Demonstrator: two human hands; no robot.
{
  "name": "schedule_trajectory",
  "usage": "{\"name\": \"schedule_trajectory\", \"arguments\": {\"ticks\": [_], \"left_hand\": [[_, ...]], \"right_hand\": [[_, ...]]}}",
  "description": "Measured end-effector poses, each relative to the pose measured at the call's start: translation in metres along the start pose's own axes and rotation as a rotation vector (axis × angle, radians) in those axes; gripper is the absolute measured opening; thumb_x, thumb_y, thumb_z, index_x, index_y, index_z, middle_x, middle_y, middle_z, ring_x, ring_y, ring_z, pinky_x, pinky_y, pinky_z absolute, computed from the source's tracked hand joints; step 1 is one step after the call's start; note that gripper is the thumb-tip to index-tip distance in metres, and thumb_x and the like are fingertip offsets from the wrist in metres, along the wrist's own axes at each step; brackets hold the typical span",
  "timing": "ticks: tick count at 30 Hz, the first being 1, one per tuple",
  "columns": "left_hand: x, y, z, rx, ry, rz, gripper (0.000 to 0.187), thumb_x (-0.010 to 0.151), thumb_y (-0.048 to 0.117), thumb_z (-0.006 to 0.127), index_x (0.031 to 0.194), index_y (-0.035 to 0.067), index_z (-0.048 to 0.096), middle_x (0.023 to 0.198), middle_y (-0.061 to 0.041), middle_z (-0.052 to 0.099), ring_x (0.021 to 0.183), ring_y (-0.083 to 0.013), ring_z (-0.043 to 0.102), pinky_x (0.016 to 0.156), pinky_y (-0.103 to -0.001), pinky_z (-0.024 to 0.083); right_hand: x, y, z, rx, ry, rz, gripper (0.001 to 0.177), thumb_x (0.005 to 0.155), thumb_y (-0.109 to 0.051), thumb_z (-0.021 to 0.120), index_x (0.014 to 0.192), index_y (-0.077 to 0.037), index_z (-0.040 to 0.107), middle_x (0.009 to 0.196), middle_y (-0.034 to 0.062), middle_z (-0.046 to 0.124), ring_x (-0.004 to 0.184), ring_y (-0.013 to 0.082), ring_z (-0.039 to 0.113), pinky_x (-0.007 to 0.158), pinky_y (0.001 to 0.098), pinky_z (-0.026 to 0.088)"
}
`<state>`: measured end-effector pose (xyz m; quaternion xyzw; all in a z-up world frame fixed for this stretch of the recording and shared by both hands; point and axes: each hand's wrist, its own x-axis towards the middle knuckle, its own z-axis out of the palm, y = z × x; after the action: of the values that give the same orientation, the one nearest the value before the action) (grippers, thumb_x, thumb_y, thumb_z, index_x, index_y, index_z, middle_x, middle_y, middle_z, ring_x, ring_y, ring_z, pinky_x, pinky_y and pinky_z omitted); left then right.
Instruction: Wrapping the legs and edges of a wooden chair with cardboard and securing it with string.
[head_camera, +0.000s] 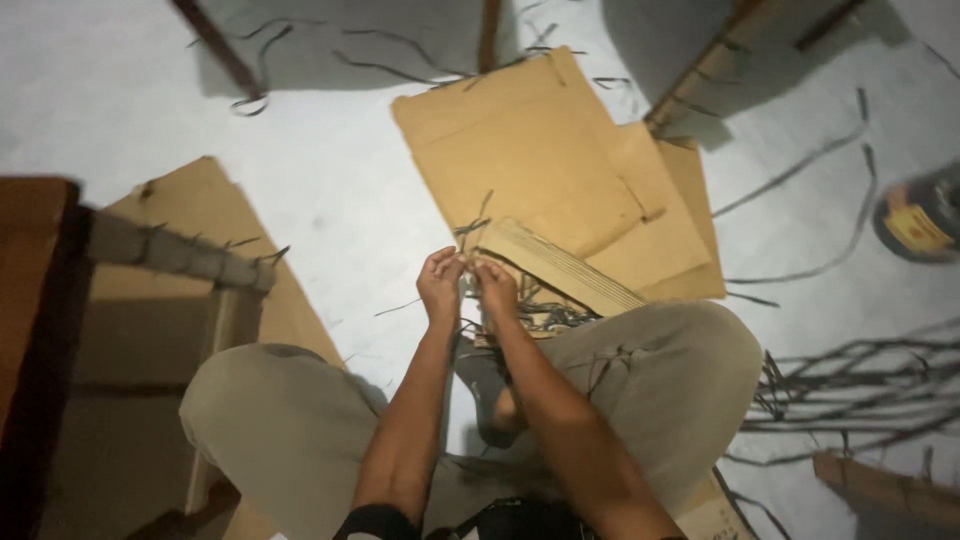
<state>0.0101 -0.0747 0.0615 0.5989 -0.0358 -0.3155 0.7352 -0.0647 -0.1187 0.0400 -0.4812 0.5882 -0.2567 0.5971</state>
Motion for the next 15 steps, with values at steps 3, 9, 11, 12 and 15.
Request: {"name": "schedule_trajectory", "arguments": {"ticks": [3,9,11,12,15], "left_hand": [[-0.005,0.020,-0.017,-0.006,0.011,-0.025,0.037,0.081,0.013,0.085,0.116,0.008,0.072,0.096,-0.009,0.078,0.082,-0.0136,0.072,0.079,-0.026,0.060],[0.006,-0.014,-0.067,-0.008,0.062,-0.025,0.033,0.083,0.014,0.083,0.115,0.010,0.073,0.094,-0.007,0.078,0.079,-0.0115,0.072,0.074,-0.024,0.060],[-0.003,-0.005,-0.079,-0.006,0.095,-0.027,0.031,0.084,0.015,0.082,0.114,0.010,0.074,0.093,-0.007,0.078,0.078,-0.0119,0.072,0.072,-0.023,0.060],[-0.008,-0.001,-0.086,0.004,0.099,-0.040,0.030,0.085,0.015,0.082,0.113,0.009,0.075,0.091,-0.007,0.078,0.077,-0.0123,0.072,0.070,-0.023,0.060],[-0.022,0.010,-0.109,0.015,0.141,-0.055,0.026,0.087,0.016,0.080,0.111,0.009,0.076,0.088,-0.007,0.077,0.074,-0.0131,0.073,0.066,-0.022,0.060]], "right_hand": [[0.002,-0.013,0.011,0.135,-0.124,0.087,0.036,0.096,-0.050,0.064,0.114,-0.020,0.075,0.098,0.0061,0.074,0.069,0.0141,0.060,0.046,0.0244,0.056],[-0.013,-0.018,0.049,0.148,-0.297,0.022,0.025,0.090,-0.035,0.080,0.109,-0.019,0.078,0.093,-0.0022,0.076,0.083,0.0097,0.067,0.077,0.0241,0.054],[-0.019,-0.019,0.061,0.160,-0.352,0.019,0.024,0.092,-0.031,0.078,0.110,-0.017,0.077,0.091,-0.0013,0.075,0.077,0.0082,0.065,0.071,0.0209,0.053],[-0.022,-0.019,0.068,0.186,-0.378,0.017,0.022,0.093,-0.028,0.076,0.110,-0.015,0.075,0.088,-0.0004,0.074,0.070,0.0067,0.063,0.064,0.0177,0.053],[-0.042,-0.036,0.079,0.141,-0.483,0.060,0.023,0.096,-0.025,0.071,0.116,-0.014,0.072,0.094,0.0038,0.076,0.073,0.0116,0.066,0.065,0.0230,0.055]]}}
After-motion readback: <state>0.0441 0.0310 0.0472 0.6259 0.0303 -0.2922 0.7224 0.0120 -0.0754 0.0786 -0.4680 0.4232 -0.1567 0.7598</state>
